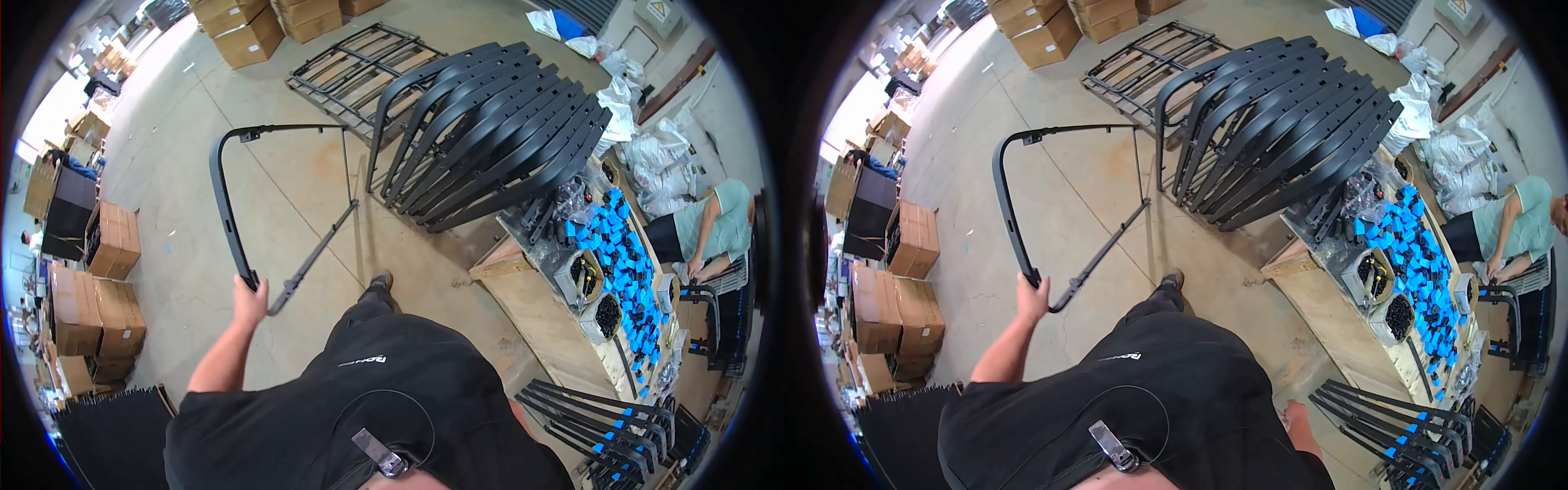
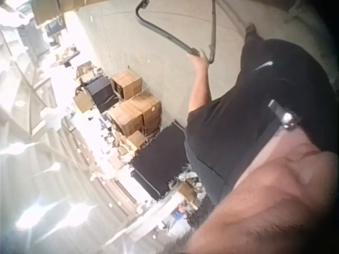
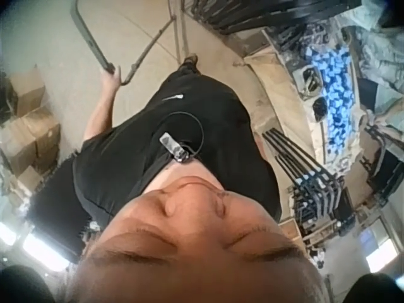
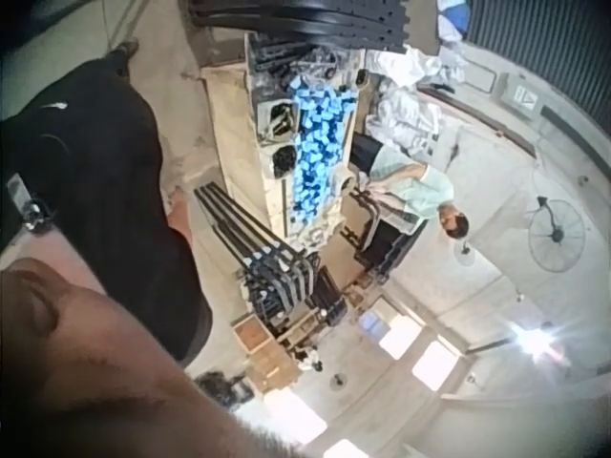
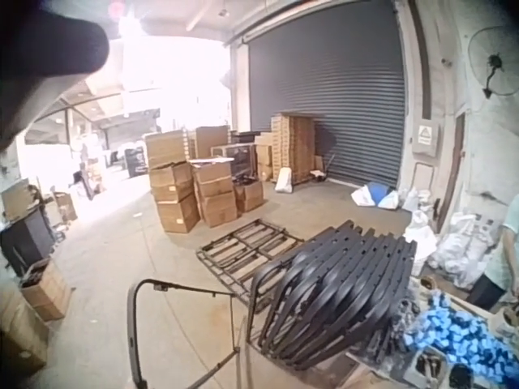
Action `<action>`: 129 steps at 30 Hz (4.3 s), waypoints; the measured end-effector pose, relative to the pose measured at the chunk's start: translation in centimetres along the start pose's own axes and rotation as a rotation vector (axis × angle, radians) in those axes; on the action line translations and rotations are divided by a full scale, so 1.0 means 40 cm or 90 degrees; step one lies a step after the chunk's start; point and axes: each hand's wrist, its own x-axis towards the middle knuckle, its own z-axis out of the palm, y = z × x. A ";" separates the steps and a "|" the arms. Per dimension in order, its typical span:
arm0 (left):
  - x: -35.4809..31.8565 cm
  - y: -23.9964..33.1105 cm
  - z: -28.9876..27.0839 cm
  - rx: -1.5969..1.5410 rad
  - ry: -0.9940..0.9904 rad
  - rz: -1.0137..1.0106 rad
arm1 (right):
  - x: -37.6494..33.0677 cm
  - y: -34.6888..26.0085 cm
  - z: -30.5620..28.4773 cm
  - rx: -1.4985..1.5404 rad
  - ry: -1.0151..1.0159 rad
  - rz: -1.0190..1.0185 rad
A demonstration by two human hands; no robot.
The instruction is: Assembling plastic caps and connectors onto metal furniture frames at a workbench.
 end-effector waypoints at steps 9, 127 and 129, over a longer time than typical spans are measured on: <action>-0.116 0.418 0.011 -0.106 -0.088 -0.034 | -0.423 -0.523 0.385 -0.215 -0.120 -0.725; -0.660 1.839 0.765 0.059 -0.401 0.654 | 0.109 -0.739 -0.683 0.242 0.076 -0.695; -0.651 1.822 0.758 0.064 -0.389 0.648 | 0.037 -0.740 -0.710 0.524 -0.264 -0.499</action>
